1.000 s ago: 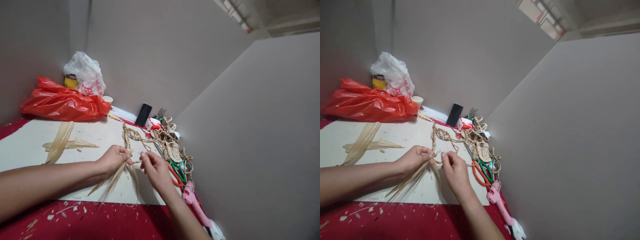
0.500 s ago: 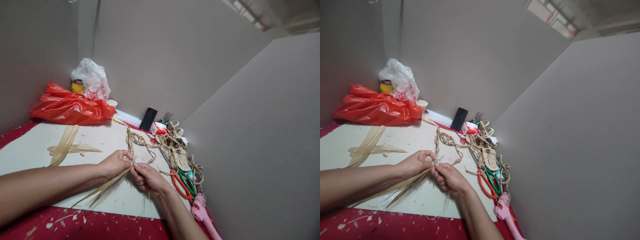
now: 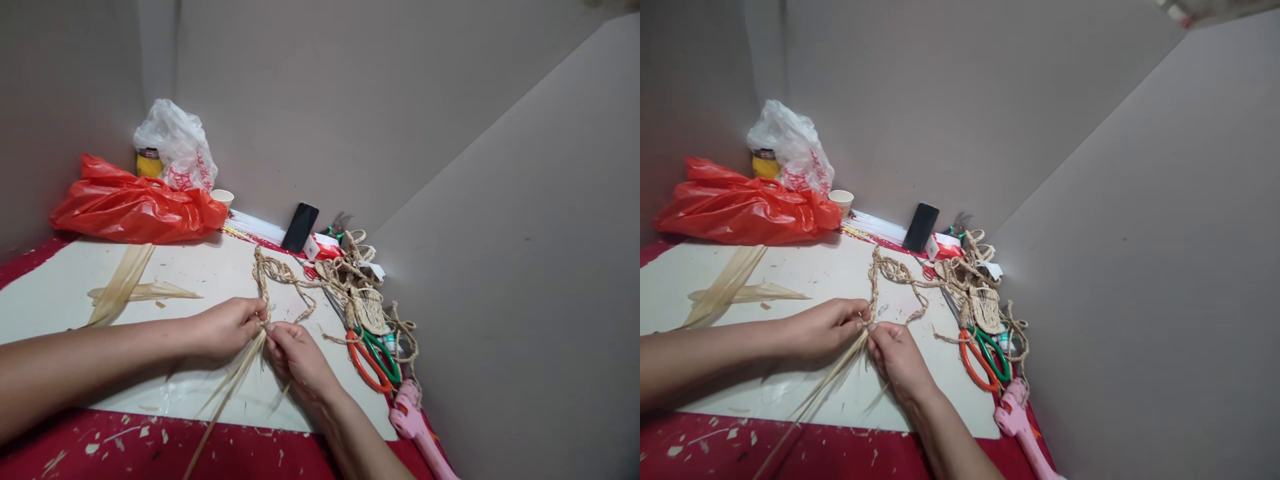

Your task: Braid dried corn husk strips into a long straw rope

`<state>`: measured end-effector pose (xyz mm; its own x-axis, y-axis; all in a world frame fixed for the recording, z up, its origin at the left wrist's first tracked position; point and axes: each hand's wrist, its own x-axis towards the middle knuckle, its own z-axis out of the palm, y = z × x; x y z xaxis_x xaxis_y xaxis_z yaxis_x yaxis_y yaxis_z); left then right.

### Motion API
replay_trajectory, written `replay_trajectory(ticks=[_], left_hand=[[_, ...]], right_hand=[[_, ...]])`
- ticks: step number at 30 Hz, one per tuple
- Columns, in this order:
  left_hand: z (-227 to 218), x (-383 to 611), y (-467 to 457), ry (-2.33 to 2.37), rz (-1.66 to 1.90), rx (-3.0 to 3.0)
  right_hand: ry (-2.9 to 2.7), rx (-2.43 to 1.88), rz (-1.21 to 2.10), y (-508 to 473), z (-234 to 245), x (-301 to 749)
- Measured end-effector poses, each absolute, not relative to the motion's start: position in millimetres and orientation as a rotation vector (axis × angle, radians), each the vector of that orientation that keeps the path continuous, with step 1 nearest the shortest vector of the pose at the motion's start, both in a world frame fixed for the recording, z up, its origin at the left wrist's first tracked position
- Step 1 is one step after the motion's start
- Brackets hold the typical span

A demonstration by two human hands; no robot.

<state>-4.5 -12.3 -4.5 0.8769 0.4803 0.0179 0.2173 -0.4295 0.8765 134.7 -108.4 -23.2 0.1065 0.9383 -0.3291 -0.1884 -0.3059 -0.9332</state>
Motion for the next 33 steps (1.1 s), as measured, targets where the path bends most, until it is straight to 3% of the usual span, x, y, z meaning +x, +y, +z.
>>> replay_trajectory(ticks=[4,10,29,33], left_hand=[[6.5,-7.9,-14.3,0.6,0.204,2.336],[8.2,-9.1,-27.4,0.661,-0.003,2.018],[17.5,-15.0,-31.7,0.711,0.073,2.219],[17.4,-12.3,-12.8,0.768,0.26,2.094]], right_hand=[[-0.896,-1.549,1.227,-108.5,-33.0,126.5],[-0.817,-1.488,1.235,-109.3,-32.2,117.1],[-0.682,-1.255,1.387,-111.4,-28.1,112.9],[-0.667,-1.241,1.399,-112.8,-22.2,120.1]])
